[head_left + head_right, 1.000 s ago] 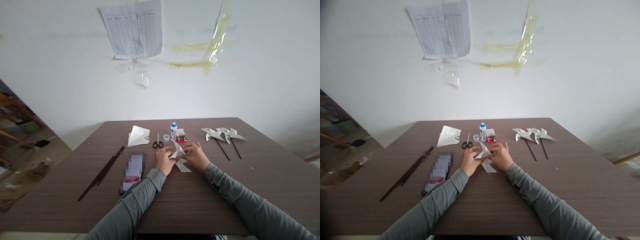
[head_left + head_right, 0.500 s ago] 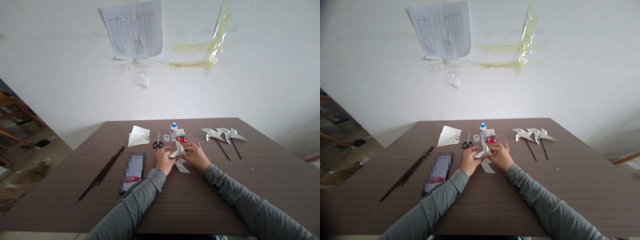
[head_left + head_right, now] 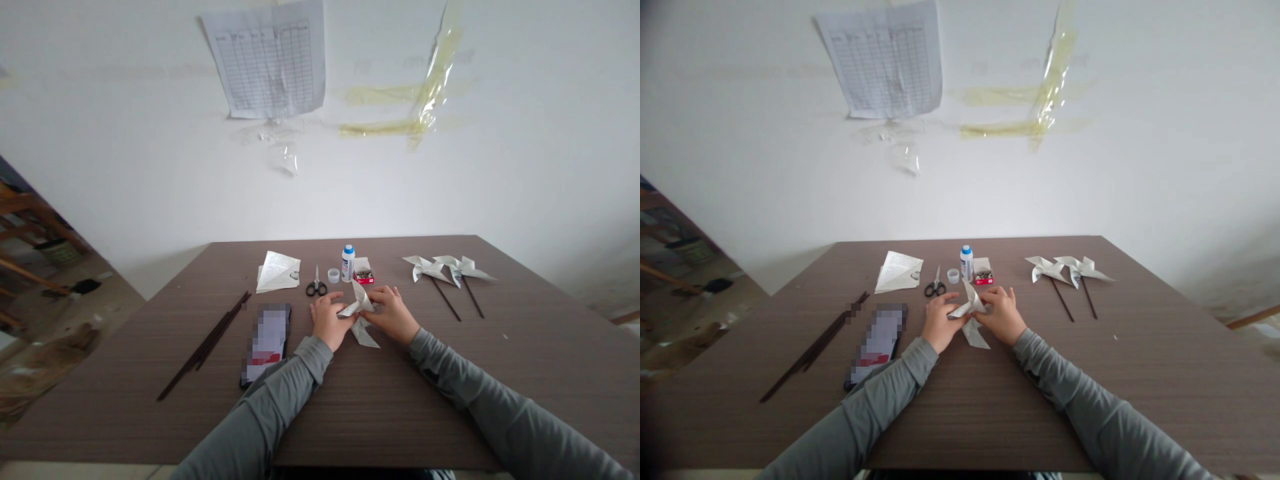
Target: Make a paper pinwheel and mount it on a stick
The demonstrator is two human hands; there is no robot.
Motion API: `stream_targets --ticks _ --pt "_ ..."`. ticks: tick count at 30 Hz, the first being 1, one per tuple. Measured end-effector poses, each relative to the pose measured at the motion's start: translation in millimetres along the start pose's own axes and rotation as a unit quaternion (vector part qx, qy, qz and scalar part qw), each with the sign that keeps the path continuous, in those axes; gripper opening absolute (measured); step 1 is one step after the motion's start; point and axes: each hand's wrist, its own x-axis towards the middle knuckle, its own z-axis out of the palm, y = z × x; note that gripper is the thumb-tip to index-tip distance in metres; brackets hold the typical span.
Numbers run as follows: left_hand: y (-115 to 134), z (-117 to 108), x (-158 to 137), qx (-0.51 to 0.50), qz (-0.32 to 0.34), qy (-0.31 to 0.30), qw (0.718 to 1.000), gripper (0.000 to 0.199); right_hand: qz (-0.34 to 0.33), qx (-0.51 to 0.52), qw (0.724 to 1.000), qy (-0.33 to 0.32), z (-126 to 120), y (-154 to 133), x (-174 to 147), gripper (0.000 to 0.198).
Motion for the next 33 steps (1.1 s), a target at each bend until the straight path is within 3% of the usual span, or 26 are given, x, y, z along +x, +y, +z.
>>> stream_targets --ticks 22,33 --pt "10.3 -8.5 -5.4 0.013 -0.015 0.001 1.000 0.017 0.002 0.003 1.000 -0.001 -0.1 3.6 -1.3 0.029" --pt "-2.3 -1.9 -5.9 0.056 0.000 0.039 0.998 0.009 0.009 -0.042 0.999 -0.014 -4.2 9.8 0.4 0.043"
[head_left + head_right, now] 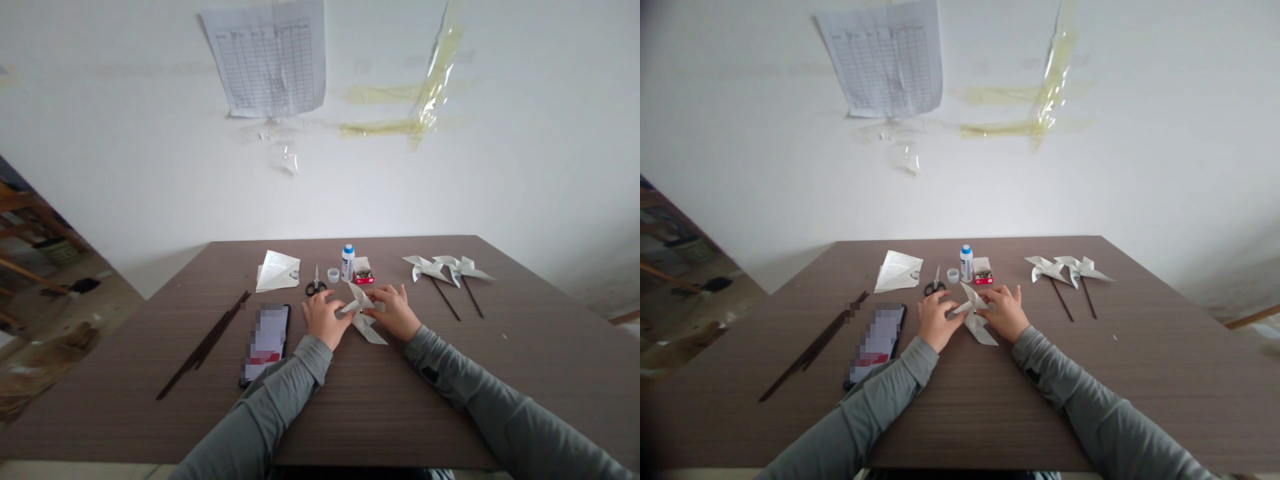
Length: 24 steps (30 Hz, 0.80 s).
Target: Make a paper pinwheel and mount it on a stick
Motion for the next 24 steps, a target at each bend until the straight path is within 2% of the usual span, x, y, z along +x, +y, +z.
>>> stream_targets --ticks 5,8,17,24 --pt "1.2 -3.2 -1.8 0.042 -0.009 -0.030 0.999 0.006 -0.014 -0.010 1.000 -0.001 0.2 2.6 1.5 0.046" --pt "2.9 -6.1 -3.5 0.065 -0.008 -0.051 0.997 0.011 -0.025 -0.015 1.000 -0.009 1.5 4.9 2.4 0.046" --pt "-8.0 -2.6 -5.2 0.103 0.028 -0.048 0.993 0.013 -0.031 -0.028 0.999 -0.004 3.7 5.9 2.3 0.041" --pt "-12.0 -14.4 -8.4 0.108 0.049 -0.062 0.991 0.018 -0.034 -0.003 0.999 0.011 3.0 11.0 2.7 0.038"
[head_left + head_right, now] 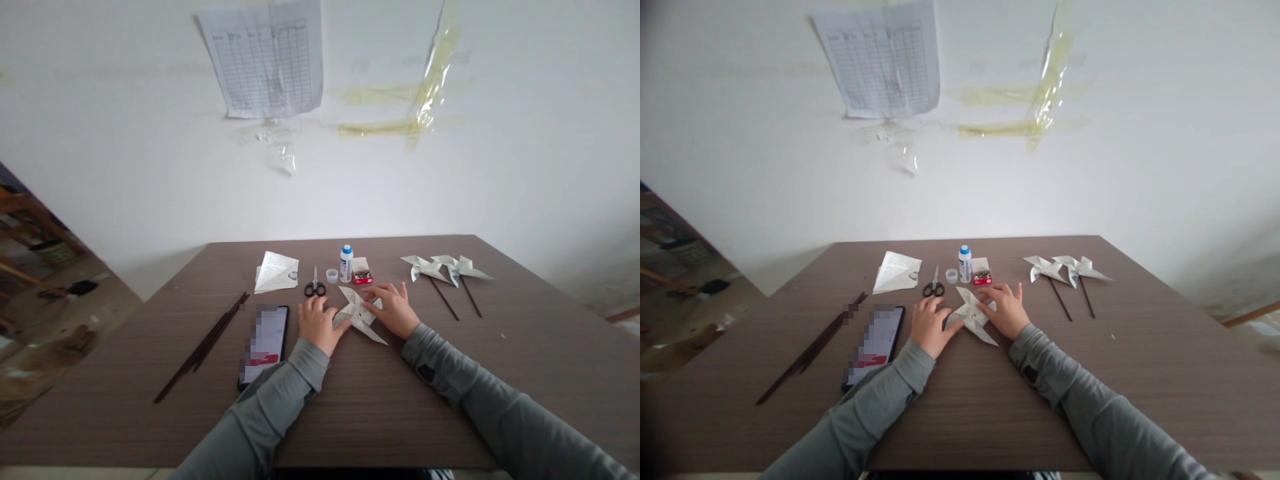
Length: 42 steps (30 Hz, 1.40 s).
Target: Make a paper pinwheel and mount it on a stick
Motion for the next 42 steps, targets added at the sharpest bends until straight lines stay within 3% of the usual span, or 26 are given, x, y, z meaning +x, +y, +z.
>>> stream_targets --ticks 8,18,35,42 --pt "-21.3 0.3 -5.0 0.006 0.044 -0.025 0.999 0.035 -0.044 0.010 0.998 0.050 -7.8 22.8 -7.0 0.036" --pt "-16.9 -1.3 -8.5 -0.008 0.045 -0.027 0.999 0.032 -0.056 0.012 0.998 -0.031 -11.2 48.5 -20.1 0.079" --pt "-10.3 -13.5 -9.6 0.011 0.043 -0.042 0.998 0.040 -0.052 -0.029 0.997 -0.044 -4.6 51.0 -23.6 0.077" --pt "-40.7 -46.2 0.6 0.047 0.074 0.000 0.996 0.029 -0.061 -0.037 0.996 -0.061 -1.3 58.1 -22.8 0.078"
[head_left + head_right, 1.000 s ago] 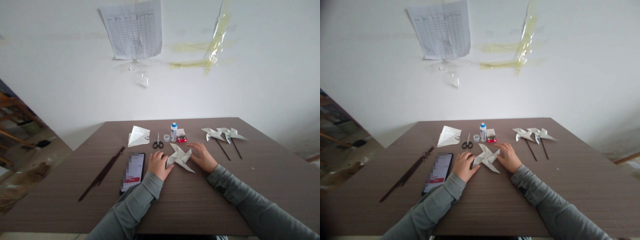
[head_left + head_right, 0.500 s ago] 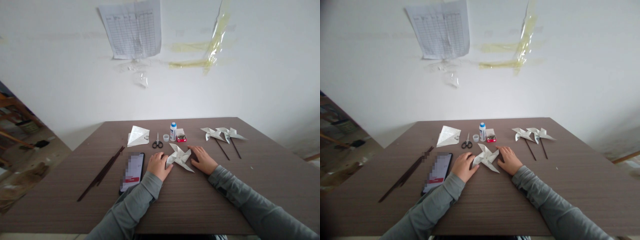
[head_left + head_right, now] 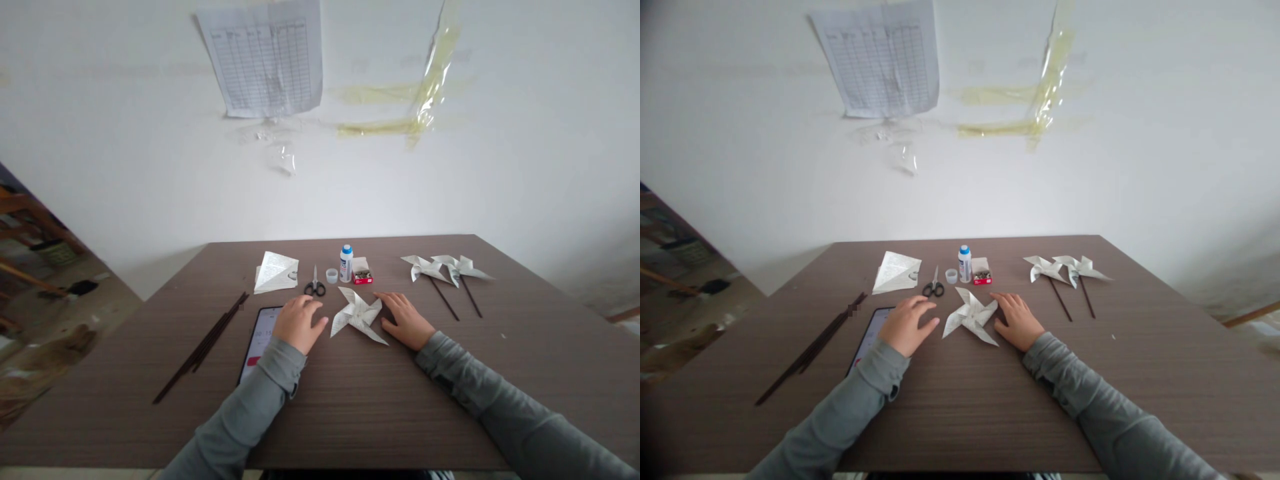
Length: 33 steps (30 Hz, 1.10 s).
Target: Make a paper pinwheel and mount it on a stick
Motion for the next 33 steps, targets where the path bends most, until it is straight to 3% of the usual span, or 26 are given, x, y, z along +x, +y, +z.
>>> stream_targets --ticks 5,9,12,16,21,33 --pt "-49.0 -36.7 11.7 0.061 -0.071 0.011 0.996 0.029 -0.002 -0.005 1.000 -0.001 1.1 0.6 -0.2 0.077" --pt "-88.8 -57.4 16.3 0.154 -0.154 0.012 0.976 0.033 -0.002 -0.007 1.000 0.000 0.2 -1.1 -0.1 0.077" --pt "-112.9 -63.9 14.3 0.210 -0.190 -0.030 0.959 0.044 0.003 -0.014 1.000 -0.002 -0.4 -3.4 -0.1 0.077" --pt "-134.0 -61.4 8.5 0.233 -0.217 -0.039 0.947 0.048 0.007 -0.020 1.000 -0.003 -1.2 -6.0 -0.6 0.077" --pt "-141.6 -55.2 6.2 0.238 -0.236 -0.024 0.942 0.049 0.004 -0.025 1.000 -0.002 -2.1 -6.4 -1.1 0.076" --pt "-126.1 -52.1 15.8 0.207 -0.247 -0.032 0.946 0.047 -0.002 -0.029 1.000 0.000 -1.2 -5.8 -1.2 0.075"
